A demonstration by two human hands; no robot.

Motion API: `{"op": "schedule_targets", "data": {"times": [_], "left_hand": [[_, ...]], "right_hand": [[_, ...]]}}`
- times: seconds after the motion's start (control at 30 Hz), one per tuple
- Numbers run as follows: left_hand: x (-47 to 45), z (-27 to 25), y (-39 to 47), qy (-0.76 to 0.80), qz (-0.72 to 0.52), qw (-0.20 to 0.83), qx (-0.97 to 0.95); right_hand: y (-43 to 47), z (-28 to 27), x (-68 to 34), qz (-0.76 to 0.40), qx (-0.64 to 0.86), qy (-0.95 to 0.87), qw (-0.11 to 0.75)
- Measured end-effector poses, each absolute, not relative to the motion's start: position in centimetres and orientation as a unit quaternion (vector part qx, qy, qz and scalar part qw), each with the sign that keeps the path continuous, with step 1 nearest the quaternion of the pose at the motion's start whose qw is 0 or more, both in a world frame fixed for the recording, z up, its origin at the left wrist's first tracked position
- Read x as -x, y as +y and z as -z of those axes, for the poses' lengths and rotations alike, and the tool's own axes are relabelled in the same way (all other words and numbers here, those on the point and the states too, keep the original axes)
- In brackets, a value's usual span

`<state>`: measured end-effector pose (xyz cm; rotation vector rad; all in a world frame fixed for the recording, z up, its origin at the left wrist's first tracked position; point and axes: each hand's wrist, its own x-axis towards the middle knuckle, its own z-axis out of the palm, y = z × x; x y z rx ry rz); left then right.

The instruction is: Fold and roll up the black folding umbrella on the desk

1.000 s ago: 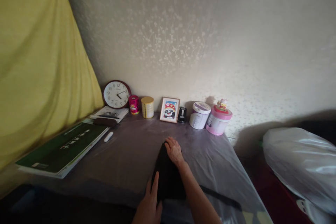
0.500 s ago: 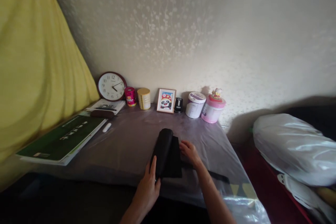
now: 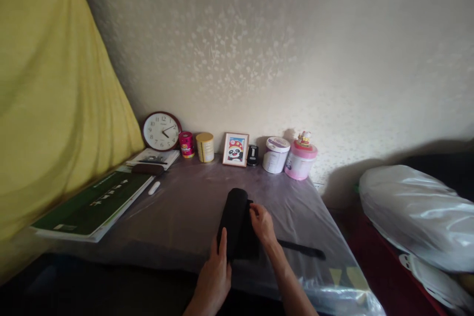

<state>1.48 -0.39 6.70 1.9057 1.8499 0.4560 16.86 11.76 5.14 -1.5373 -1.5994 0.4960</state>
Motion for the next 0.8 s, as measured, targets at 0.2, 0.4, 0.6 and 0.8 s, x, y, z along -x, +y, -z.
{"op": "schedule_targets", "data": {"times": [0.2,0.4,0.6,0.8], "left_hand": [[-3.2,-7.9,-0.3,0.697,-0.072,0.174,-0.692],[-4.0,-6.5,0.5,0.707,-0.053,0.151,-0.689],[-2.7,-3.8,1.1,0.681,-0.128,0.222,-0.686],[0.3,-3.2,0.1,0.609,-0.329,0.319,-0.647]], "right_hand": [[12.1,-3.2,-12.4,-0.162,0.615,-0.651,0.414],[13.0,-1.8,-9.3,-0.125,0.679,-0.598,0.408],[13.1,-2.6,-8.8,-0.075,0.713,-0.616,0.328],[13.2,-2.2,-8.9,-0.03,0.711,-0.626,0.319]]}}
